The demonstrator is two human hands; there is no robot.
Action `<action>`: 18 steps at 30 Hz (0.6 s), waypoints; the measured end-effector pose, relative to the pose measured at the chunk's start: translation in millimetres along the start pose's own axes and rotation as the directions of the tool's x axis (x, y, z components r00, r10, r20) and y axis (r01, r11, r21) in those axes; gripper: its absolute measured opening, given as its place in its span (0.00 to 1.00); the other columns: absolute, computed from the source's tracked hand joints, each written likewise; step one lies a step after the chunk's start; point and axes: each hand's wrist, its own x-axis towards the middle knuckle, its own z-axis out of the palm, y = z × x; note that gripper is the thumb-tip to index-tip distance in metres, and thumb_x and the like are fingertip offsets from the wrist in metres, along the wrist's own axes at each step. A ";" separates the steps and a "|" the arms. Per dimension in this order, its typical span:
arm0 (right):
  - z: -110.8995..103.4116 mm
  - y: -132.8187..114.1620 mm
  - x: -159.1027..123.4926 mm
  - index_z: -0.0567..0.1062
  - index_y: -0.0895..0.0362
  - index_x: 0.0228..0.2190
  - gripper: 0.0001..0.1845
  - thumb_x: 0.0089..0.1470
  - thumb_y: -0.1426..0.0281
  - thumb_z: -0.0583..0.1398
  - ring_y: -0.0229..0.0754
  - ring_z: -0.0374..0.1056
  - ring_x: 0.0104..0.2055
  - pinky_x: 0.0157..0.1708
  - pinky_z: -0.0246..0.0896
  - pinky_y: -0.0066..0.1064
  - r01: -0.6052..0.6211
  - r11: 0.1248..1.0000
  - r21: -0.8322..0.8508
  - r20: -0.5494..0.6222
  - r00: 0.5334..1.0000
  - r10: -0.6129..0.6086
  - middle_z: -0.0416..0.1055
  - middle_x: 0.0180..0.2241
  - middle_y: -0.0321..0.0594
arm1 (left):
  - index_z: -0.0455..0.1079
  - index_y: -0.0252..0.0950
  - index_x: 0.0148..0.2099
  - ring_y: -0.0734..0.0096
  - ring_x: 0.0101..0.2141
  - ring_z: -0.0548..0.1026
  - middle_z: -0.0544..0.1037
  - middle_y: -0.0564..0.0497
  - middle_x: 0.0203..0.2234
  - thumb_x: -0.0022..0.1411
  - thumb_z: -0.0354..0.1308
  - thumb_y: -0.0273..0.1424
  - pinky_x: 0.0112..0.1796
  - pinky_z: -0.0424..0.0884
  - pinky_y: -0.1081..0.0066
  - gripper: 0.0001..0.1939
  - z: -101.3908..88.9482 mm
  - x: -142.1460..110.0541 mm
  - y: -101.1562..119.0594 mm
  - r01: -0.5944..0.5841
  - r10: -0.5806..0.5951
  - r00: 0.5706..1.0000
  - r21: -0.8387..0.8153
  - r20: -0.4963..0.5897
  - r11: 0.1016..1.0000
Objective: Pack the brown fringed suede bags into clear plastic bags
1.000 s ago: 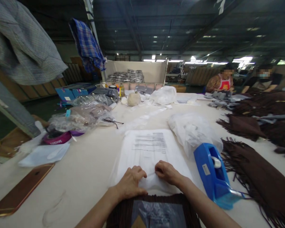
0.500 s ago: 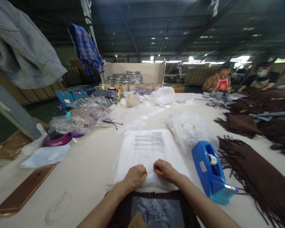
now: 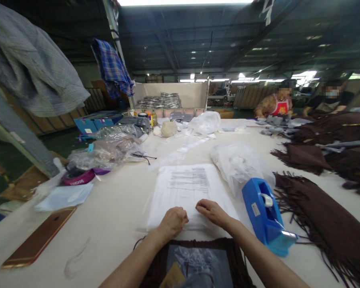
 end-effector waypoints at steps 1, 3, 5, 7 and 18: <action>-3.6 -2.2 -4.7 0.73 0.59 0.31 0.12 0.57 0.68 0.52 0.38 0.67 0.34 0.35 0.60 0.29 0.006 1.000 0.015 -0.021 1.000 -0.005 0.71 0.30 0.38 | 0.73 0.34 0.31 0.69 0.34 0.72 0.76 0.49 0.30 0.56 0.54 0.25 0.37 0.64 0.73 0.06 -3.1 1.2 -1.1 0.020 -0.020 1.000 -0.033 -0.007 0.999; -9.5 -7.3 -15.9 0.74 0.58 0.32 0.16 0.58 0.63 0.50 0.39 0.67 0.36 0.37 0.60 0.29 0.024 0.999 0.030 -0.057 0.998 -0.022 0.72 0.32 0.39 | 0.72 0.35 0.27 0.73 0.30 0.71 0.75 0.53 0.25 0.52 0.58 0.25 0.33 0.63 0.76 0.03 -8.5 3.0 -2.5 0.054 -0.055 0.998 -0.099 -0.014 0.994; -12.2 -12.5 -27.4 0.74 0.56 0.34 0.16 0.56 0.58 0.53 0.40 0.67 0.39 0.39 0.59 0.30 0.043 0.999 0.020 -0.080 0.996 -0.041 0.73 0.35 0.39 | 0.71 0.35 0.24 0.75 0.27 0.70 0.72 0.56 0.20 0.49 0.61 0.25 0.29 0.61 0.77 0.03 -11.9 4.7 -2.6 0.081 -0.086 0.996 -0.158 -0.023 0.984; -11.3 -16.8 -36.1 0.74 0.55 0.36 0.18 0.50 0.55 0.59 0.43 0.67 0.41 0.42 0.57 0.33 0.055 0.998 -0.018 -0.099 0.993 -0.057 0.73 0.37 0.40 | 0.69 0.34 0.23 0.76 0.25 0.67 0.68 0.59 0.18 0.46 0.64 0.25 0.26 0.59 0.78 0.05 -13.6 6.7 -1.1 0.103 -0.112 0.993 -0.203 -0.033 0.974; -0.2 -6.6 -35.9 0.72 0.55 0.19 0.17 0.58 0.65 0.54 0.37 0.66 0.29 0.29 0.54 0.27 -0.017 0.979 -0.205 -0.250 0.967 -0.036 0.70 0.24 0.35 | 0.67 0.35 0.23 0.76 0.22 0.65 0.66 0.60 0.16 0.49 0.63 0.39 0.24 0.57 0.76 0.13 -20.3 5.4 2.0 0.114 -0.128 0.990 -0.198 -0.058 0.973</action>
